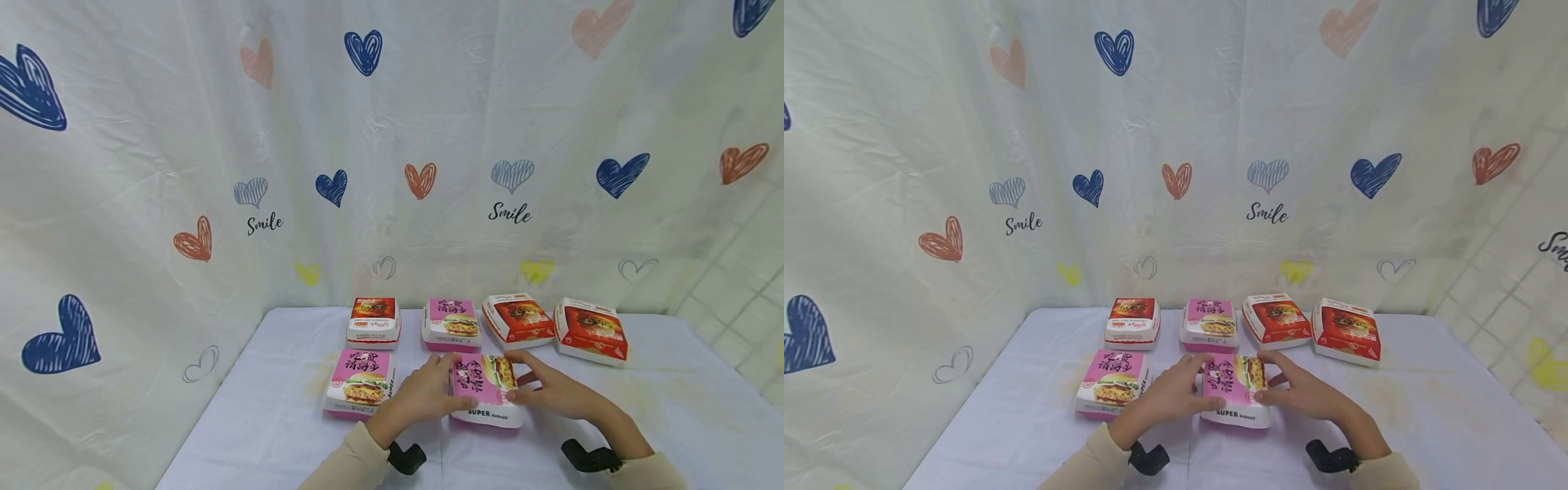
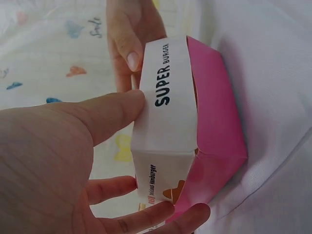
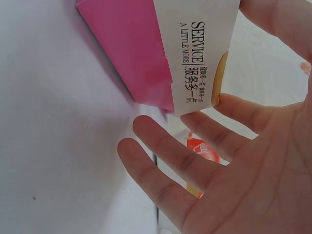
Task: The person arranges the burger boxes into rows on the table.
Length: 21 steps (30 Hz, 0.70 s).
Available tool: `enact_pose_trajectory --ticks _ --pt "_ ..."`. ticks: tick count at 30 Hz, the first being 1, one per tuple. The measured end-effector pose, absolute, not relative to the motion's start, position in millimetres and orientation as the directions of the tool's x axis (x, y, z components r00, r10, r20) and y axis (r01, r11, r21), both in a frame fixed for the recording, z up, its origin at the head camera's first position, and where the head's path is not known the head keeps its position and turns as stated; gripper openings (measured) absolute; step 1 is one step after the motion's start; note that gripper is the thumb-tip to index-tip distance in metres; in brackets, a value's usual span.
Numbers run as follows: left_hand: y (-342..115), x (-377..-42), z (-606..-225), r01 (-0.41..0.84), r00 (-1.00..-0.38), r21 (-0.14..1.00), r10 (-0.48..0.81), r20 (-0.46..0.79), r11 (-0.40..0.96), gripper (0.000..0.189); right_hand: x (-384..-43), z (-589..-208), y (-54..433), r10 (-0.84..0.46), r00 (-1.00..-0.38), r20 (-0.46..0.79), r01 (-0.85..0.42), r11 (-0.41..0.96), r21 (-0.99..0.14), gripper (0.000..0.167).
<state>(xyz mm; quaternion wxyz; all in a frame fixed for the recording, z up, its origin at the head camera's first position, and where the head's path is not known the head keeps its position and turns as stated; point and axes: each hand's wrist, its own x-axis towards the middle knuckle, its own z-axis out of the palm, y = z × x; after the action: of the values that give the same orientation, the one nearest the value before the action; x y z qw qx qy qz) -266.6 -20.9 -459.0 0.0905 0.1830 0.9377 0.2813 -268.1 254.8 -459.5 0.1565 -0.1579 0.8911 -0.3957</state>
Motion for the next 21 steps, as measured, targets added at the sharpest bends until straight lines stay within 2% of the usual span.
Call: enact_pose_trajectory --ticks 12,21 --pt "-25.6 -266.0 -456.5 0.367 -0.899 0.499 0.436 -0.024 0.785 0.062 -266.4 -458.0 250.8 -0.405 -0.905 -0.132 -0.168 0.625 -0.763 0.077" --pt "-28.4 -263.6 -451.0 0.368 -0.900 0.491 0.436 -0.027 0.790 0.055 -267.5 -460.4 250.0 -0.403 -0.908 -0.116 -0.186 0.636 -0.749 0.068"
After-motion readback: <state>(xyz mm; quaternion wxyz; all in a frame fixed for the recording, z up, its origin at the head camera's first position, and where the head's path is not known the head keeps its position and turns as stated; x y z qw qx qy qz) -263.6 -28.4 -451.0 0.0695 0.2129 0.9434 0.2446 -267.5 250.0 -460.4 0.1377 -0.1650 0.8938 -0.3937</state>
